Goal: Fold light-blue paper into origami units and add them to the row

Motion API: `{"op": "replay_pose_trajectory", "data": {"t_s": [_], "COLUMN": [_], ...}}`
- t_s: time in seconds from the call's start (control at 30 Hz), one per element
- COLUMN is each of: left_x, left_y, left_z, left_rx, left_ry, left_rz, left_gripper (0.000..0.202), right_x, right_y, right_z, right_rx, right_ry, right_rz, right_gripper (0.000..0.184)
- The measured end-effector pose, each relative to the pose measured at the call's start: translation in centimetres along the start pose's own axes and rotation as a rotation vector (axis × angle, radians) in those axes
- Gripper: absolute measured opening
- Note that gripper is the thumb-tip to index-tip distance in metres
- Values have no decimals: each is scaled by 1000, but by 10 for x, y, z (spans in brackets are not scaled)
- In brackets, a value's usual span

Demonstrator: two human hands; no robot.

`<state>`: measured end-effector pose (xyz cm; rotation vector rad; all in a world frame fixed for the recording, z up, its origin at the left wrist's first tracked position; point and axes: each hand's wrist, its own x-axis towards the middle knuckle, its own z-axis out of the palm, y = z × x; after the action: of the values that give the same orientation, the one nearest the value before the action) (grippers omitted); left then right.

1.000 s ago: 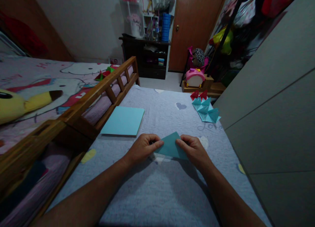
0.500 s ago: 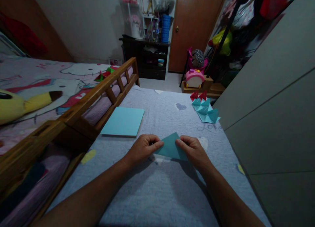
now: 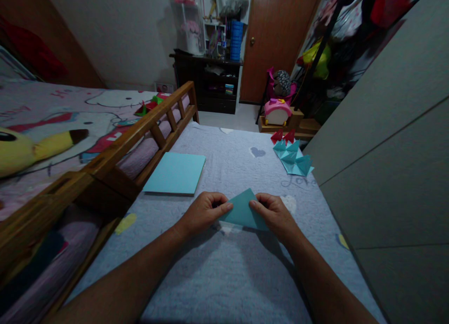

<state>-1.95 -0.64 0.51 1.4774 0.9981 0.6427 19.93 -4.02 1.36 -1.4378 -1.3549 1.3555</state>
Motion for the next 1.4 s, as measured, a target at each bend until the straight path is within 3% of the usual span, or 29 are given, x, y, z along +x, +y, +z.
{"op": "replay_pose_trajectory", "data": {"t_s": [1.4], "left_x": [-2], "left_y": [2], "left_z": [0], "left_rx": [5], "left_ry": [3], "left_rz": [-21], "left_gripper": [40], "right_x": [-1], "right_y": [0], "right_z": [0], "right_rx": [-16], "right_ry": [6], "right_rz": [25], "right_gripper": [44]}}
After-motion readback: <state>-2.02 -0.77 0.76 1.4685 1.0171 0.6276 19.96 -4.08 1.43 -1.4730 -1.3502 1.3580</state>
